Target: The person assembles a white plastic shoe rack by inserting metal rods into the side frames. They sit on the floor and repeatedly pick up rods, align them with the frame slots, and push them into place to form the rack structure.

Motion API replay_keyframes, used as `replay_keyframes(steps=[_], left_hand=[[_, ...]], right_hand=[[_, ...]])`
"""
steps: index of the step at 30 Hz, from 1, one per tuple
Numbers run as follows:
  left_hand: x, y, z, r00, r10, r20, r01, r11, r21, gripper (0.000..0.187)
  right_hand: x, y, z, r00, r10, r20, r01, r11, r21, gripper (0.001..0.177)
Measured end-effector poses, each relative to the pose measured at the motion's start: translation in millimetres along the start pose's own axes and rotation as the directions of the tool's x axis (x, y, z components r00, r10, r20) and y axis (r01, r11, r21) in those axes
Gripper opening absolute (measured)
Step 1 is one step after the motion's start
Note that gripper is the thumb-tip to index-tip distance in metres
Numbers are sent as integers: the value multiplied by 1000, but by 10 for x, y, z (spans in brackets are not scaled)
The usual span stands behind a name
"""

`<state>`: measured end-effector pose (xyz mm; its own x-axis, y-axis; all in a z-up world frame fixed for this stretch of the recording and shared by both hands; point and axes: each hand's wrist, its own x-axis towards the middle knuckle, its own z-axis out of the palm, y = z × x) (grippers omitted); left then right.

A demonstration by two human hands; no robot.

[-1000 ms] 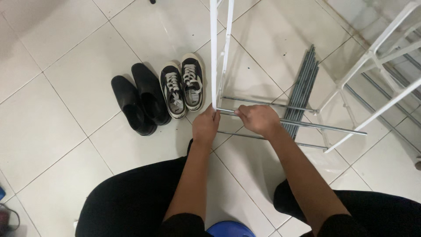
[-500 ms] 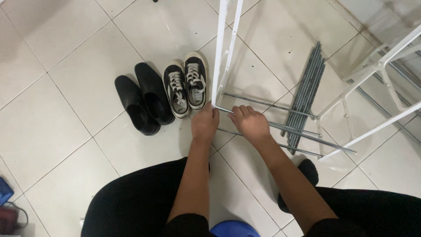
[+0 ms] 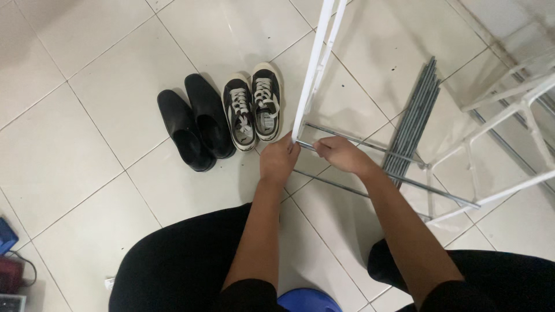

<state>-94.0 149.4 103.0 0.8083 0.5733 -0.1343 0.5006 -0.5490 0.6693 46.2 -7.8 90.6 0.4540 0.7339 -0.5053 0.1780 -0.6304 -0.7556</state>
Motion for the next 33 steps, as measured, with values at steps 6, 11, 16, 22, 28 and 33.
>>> replay_keyframes(steps=[6,11,16,22,28,33], left_hand=[[117,-79,22,996,62,-69,-59,997,46,31],[66,13,-11,996,1,-94,-8,997,-77,28],[24,33,14,990,45,-131,-50,998,-33,26],[59,7,38,990,39,-133,-40,999,-3,25],[187,-19,-1,995,-26,-93,30,999,42,25],[223,26,-8,995,-74,-60,77,996,41,27]], right_hand=[[-345,-448,352,674,-590,-445,105,672,-733,23],[-356,-403,353,594,-677,-435,65,579,-813,19],[-225,-275,206,856,-368,-364,131,835,-535,28],[189,-32,-67,991,91,94,-105,982,158,53],[-152,-371,228,847,-340,-410,106,862,-495,34],[-417,-445,213,608,-646,-462,12,589,-808,31]])
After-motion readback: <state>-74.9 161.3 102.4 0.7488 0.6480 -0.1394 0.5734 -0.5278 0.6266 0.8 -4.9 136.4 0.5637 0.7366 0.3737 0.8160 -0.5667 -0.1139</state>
